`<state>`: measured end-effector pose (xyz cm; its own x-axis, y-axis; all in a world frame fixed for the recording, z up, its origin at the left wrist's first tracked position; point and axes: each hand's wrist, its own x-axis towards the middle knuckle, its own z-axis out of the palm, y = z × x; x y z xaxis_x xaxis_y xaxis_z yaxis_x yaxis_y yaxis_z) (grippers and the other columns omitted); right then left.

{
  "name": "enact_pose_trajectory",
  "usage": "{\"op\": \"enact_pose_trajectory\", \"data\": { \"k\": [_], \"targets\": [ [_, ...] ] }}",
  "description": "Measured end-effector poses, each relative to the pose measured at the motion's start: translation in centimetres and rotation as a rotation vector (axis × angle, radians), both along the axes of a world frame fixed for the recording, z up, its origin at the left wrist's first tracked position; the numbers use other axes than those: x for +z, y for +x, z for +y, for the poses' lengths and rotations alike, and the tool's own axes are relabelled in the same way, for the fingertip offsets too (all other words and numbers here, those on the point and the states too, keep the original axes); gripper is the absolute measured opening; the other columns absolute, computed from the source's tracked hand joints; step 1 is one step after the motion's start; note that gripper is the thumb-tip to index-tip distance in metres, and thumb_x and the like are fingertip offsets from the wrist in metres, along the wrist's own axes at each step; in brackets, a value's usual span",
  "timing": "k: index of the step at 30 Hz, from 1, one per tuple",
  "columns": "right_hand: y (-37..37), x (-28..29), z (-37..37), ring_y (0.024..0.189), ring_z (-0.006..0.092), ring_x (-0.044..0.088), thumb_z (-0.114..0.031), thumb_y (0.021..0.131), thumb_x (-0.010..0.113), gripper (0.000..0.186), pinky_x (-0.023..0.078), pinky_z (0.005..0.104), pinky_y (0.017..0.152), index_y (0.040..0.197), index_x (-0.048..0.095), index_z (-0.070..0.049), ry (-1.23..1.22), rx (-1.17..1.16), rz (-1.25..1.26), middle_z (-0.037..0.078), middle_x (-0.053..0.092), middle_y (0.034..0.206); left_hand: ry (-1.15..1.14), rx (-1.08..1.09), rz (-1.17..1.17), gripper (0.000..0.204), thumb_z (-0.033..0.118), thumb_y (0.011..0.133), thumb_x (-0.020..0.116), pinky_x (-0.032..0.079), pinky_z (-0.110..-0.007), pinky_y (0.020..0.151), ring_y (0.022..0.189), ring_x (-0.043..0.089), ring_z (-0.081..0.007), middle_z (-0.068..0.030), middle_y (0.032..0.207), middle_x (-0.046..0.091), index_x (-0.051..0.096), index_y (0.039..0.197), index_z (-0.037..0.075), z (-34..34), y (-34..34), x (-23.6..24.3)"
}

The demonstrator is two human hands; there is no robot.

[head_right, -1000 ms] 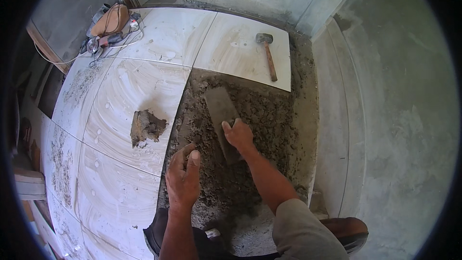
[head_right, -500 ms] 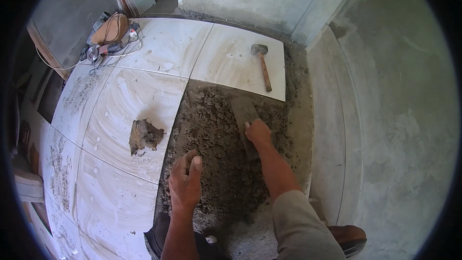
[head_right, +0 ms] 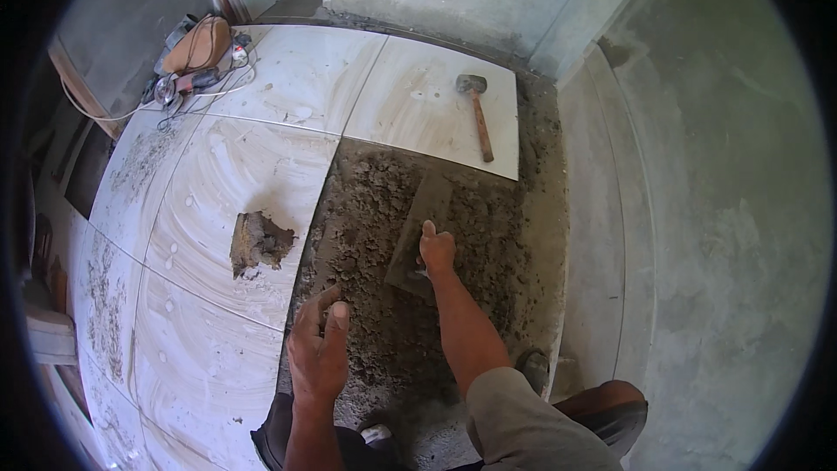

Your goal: Smoothing a layer of mortar on the floor using a trowel in preparation for tiling.

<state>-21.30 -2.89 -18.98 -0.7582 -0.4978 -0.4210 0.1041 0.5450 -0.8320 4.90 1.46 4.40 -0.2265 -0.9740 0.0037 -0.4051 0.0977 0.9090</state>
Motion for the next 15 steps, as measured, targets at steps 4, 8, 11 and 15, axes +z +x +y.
{"op": "enact_pose_trajectory", "data": {
  "k": [4, 8, 11, 15],
  "targets": [
    [0.9, 1.3, -3.4, 0.045, 0.0245, 0.047, -0.039, 0.092, 0.059, 0.053, 0.039, 0.0469, 0.045, 0.062, 0.048, 0.003, -0.003, 0.055, -0.041, 0.011, 0.044, 0.056, 0.057, 0.014, 0.030, 0.040, 0.026, 0.093, 0.055, 0.048, -0.044, 0.086, 0.098, 0.061, -0.0412, -0.0284, 0.104, 0.061, 0.057, 0.112, -0.009, 0.0, 0.6, 0.3],
    [2.1, 2.9, -6.7, 0.044, 0.0273, 0.055, -0.042, 0.093, 0.055, 0.058, 0.044, 0.0462, 0.045, 0.060, 0.053, 0.006, 0.154, 0.324, 0.191, 0.015, 0.054, 0.054, 0.086, 0.046, -0.006, 0.041, 0.027, 0.093, 0.056, 0.048, -0.044, 0.086, 0.099, 0.061, -0.0406, -0.0284, 0.105, 0.061, 0.057, 0.113, -0.008, -0.2, 1.3, 0.3],
    [1.9, 3.0, -8.7, 0.045, 0.0286, 0.059, -0.043, 0.094, 0.054, 0.060, 0.047, 0.0457, 0.048, 0.058, 0.057, 0.005, 0.248, 0.470, 0.307, 0.016, 0.057, 0.051, 0.060, 0.044, -0.048, 0.042, 0.029, 0.093, 0.056, 0.048, -0.044, 0.086, 0.100, 0.061, -0.0403, -0.0283, 0.105, 0.061, 0.057, 0.113, -0.008, -0.4, 1.0, 0.2],
    [0.9, 2.4, -10.0, 0.050, 0.0297, 0.063, -0.042, 0.094, 0.053, 0.060, 0.051, 0.0436, 0.056, 0.059, 0.059, 0.006, 0.308, 0.607, 0.316, 0.017, 0.059, 0.052, 0.051, 0.032, -0.051, 0.042, 0.029, 0.093, 0.056, 0.048, -0.044, 0.086, 0.101, 0.061, -0.0407, -0.0280, 0.106, 0.061, 0.057, 0.113, -0.008, -0.5, 0.7, 0.1]
  ]
}}
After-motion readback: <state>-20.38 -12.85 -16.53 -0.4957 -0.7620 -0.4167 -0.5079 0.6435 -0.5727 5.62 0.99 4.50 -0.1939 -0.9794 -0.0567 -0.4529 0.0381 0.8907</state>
